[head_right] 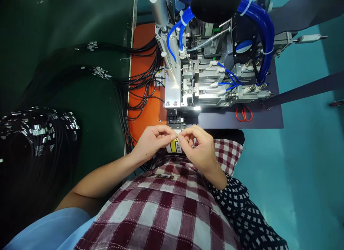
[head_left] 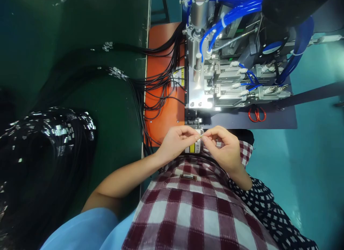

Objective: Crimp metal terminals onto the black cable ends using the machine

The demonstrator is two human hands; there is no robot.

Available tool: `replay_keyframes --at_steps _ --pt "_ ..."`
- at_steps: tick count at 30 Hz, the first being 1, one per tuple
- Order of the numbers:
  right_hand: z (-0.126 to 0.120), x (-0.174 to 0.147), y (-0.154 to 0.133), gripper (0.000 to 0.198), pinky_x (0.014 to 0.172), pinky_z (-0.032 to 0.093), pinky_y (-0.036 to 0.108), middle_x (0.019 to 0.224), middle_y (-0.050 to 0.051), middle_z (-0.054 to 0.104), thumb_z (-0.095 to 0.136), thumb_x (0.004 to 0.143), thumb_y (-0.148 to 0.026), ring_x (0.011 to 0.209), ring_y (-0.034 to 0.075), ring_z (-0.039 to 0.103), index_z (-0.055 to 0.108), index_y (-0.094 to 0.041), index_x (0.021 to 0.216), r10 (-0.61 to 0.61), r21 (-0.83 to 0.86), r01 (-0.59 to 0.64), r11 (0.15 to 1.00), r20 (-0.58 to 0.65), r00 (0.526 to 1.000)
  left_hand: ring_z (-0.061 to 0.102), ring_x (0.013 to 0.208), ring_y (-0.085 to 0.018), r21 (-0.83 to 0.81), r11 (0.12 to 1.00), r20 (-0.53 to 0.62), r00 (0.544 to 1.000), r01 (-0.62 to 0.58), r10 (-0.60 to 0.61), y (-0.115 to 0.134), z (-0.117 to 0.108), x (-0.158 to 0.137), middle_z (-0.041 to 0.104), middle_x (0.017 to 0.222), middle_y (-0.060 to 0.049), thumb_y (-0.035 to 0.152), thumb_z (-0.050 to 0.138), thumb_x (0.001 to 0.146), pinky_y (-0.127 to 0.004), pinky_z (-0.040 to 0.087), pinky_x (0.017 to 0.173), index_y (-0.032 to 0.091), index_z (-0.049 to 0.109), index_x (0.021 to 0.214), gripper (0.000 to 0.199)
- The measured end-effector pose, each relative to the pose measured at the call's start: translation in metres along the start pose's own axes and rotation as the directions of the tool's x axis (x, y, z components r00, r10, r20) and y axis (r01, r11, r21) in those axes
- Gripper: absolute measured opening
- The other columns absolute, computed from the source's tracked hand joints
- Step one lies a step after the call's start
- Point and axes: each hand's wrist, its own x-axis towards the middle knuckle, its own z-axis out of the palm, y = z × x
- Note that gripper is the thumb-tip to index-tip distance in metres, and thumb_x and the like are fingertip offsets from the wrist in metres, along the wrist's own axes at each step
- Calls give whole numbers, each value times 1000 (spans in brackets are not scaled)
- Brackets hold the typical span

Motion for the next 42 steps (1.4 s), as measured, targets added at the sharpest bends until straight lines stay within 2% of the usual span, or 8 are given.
replay_keyframes --at_steps 4,9,13,20,30,34,38,42 --pt "0 -1 -1 8 58 45 31 70 0 60 65 83 -13 60 13 51 64 -21 81 -134 -115 129 985 -36 990 58 63 -12 -17 1000 -1 1000 -1 1 -1 0 0 64 64 -1 38 75 75 -22 46 58 14 69 72 24" --pt "1 0 -1 8 56 45 29 72 0 61 66 83 -14 61 13 53 64 -21 83 -124 -61 122 991 -30 992 55 63 -9 -6 1000 7 1000 0 0 -1 0 0 65 69 -1 31 73 77 -20 43 57 13 69 74 19" --pt "1 0 1 10 59 44 31 70 -1 61 69 81 -13 57 12 50 63 -21 80 -210 -151 199 968 -59 976 55 62 -8 -8 1000 7 1000 -11 11 -2 -1 0 66 72 0 27 71 78 -19 43 58 13 69 75 14" --pt "-1 -2 7 16 61 39 32 72 -1 69 72 78 -11 59 13 58 64 -22 86 -413 -362 377 852 -25 910 56 60 -8 -4 1000 -5 1000 1 -1 -2 0 -1 67 72 -1 27 71 78 -19 45 59 13 69 76 14" --pt "-4 3 0 13 58 35 32 66 -2 67 68 80 -14 58 13 57 58 -22 79 -513 -579 452 679 66 856 59 67 -10 144 980 -81 985 -138 150 -7 3 -2 66 73 -2 23 69 78 -20 47 62 13 69 78 10" --pt "-2 1 7 14 57 33 31 67 -3 69 68 80 -13 56 12 56 58 -22 81 -551 -590 480 650 69 831 58 67 -10 139 981 -103 984 -132 147 -8 4 -1 65 73 -2 23 69 78 -20 46 61 13 69 79 10" --pt "0 -2 13 15 56 32 32 68 -3 67 69 80 -12 56 12 54 58 -21 85 -542 -556 480 679 61 838 58 67 -11 89 992 -106 989 -93 102 -5 3 0 65 73 -2 25 71 77 -20 46 60 13 69 78 13" --pt "1 -1 13 9 58 37 30 68 -2 59 64 85 -15 56 11 49 58 -21 83 -331 -336 320 886 27 943 57 61 -9 -15 1000 -72 997 -25 24 -3 1 0 65 70 -1 28 73 75 -19 46 57 13 69 77 16"
